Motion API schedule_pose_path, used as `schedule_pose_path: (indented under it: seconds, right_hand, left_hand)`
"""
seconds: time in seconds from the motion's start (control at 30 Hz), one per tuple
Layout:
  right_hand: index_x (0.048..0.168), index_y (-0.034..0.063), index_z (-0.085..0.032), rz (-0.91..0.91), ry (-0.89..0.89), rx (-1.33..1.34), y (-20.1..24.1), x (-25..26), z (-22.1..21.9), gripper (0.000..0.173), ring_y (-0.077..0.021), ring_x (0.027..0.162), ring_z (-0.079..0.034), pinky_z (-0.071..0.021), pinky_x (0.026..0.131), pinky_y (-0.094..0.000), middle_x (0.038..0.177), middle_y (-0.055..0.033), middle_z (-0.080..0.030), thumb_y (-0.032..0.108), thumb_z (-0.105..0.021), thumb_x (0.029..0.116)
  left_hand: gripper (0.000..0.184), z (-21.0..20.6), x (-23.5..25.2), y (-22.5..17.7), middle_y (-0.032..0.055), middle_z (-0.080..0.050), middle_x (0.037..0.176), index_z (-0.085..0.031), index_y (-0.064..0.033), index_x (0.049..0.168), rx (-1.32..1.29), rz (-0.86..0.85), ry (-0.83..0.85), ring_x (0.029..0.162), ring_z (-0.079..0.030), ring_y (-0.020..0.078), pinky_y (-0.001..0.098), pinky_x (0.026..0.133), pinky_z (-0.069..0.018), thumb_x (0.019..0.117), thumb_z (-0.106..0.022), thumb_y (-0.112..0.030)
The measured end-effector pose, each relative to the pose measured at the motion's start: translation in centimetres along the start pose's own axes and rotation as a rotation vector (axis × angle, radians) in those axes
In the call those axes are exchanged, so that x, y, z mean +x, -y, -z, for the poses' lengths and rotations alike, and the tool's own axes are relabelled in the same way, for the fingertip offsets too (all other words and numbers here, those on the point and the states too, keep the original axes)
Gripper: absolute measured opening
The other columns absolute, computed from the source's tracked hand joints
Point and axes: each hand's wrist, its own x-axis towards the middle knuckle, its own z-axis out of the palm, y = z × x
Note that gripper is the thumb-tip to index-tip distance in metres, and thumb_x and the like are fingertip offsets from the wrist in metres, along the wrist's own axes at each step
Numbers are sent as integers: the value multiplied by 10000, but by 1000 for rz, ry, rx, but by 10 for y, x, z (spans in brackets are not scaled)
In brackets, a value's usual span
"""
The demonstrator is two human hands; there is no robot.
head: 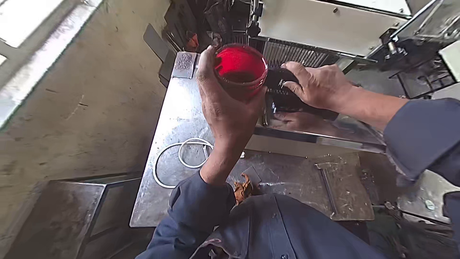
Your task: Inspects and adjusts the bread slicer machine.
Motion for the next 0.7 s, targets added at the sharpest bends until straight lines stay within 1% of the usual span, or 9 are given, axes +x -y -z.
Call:
schedule_pose_path:
  seconds: [0.03, 0.07, 0.13, 0.27, 0.37, 0.43, 0.5, 0.57, 0.7]
  right_hand:
    - [1306, 42, -646, 127, -174, 15, -25, -1, -28, 411, -371, 547, -617, -477, 482, -493, 699, -173, -618, 323, -437, 1091]
    - [1361, 75, -609, 220, -221, 23, -39, 2, -41, 412, -360, 542, -600, -467, 476, -486, 686, -153, -587, 334, -422, 1101]
    - [1383, 89, -588, 345, -224, 69, -48, 13, -60, 376, -358, 528, -575, -443, 470, -487, 655, -145, -559, 248, -401, 1098]
    - [1364, 83, -587, 351, -208, 68, -50, 12, -64, 362, -352, 471, -562, -412, 423, -481, 584, -128, -531, 198, -389, 1084]
    - [1443, 119, -545, 309, -184, 14, -41, 11, -42, 401, -360, 529, -575, -438, 479, -483, 654, -139, -558, 283, -385, 1114]
    - [1390, 126, -574, 343, -225, 51, -40, 14, -50, 372, -376, 567, -568, -421, 499, -497, 689, -155, -549, 260, -388, 1097]
    - [1380, 122, -593, 314, -235, 96, -44, 16, -65, 372, -396, 598, -611, -465, 510, -526, 723, -175, -585, 270, -400, 1098]
    - [1340, 105, -599, 338, -228, 83, -46, 12, -68, 372, -375, 553, -605, -457, 475, -505, 683, -155, -582, 306, -395, 1103]
    - [1418, 127, -570, 306, -200, 28, -36, 13, -55, 459, -354, 550, -588, -442, 492, -474, 664, -135, -572, 394, -354, 1112]
  left_hand:
    - [1009, -2, 2, 1, 199, -511, 1422, -336, 8, 1504, -15, 3, -19, 1309, -556, 244, 379, 1095, -489, 725, -931, -231]
    - [1005, -4, 2, 1, 189, -521, 1411, -349, 12, 1497, -29, 16, -41, 1304, -560, 223, 362, 1091, -491, 718, -933, -236]
    - [1008, -3, 0, 2, 181, -501, 1438, -342, 16, 1506, -47, 47, -56, 1323, -542, 201, 345, 1105, -474, 725, -927, -236]
    - [990, -1, -1, 0, 165, -531, 1397, -322, 17, 1509, -82, 79, -33, 1291, -561, 189, 325, 1085, -486, 757, -908, -252]
    - [999, -2, 3, 1, 163, -521, 1410, -335, 7, 1507, -118, 88, -49, 1291, -564, 184, 333, 1086, -492, 732, -916, -238]
    - [985, 0, 0, 1, 181, -517, 1416, -336, 11, 1507, -119, 91, -39, 1290, -566, 208, 348, 1079, -501, 737, -911, -201]
    - [970, 3, 0, 0, 200, -508, 1414, -320, 19, 1512, -126, 76, -15, 1286, -563, 232, 362, 1073, -499, 759, -897, -183]
    - [977, 2, 0, -3, 190, -525, 1412, -324, 4, 1518, -125, 93, -26, 1273, -579, 224, 360, 1057, -511, 757, -898, -210]
    - [1002, 0, 2, 0, 174, -508, 1439, -330, -18, 1519, -103, 111, -44, 1303, -558, 204, 353, 1082, -491, 734, -911, -241]
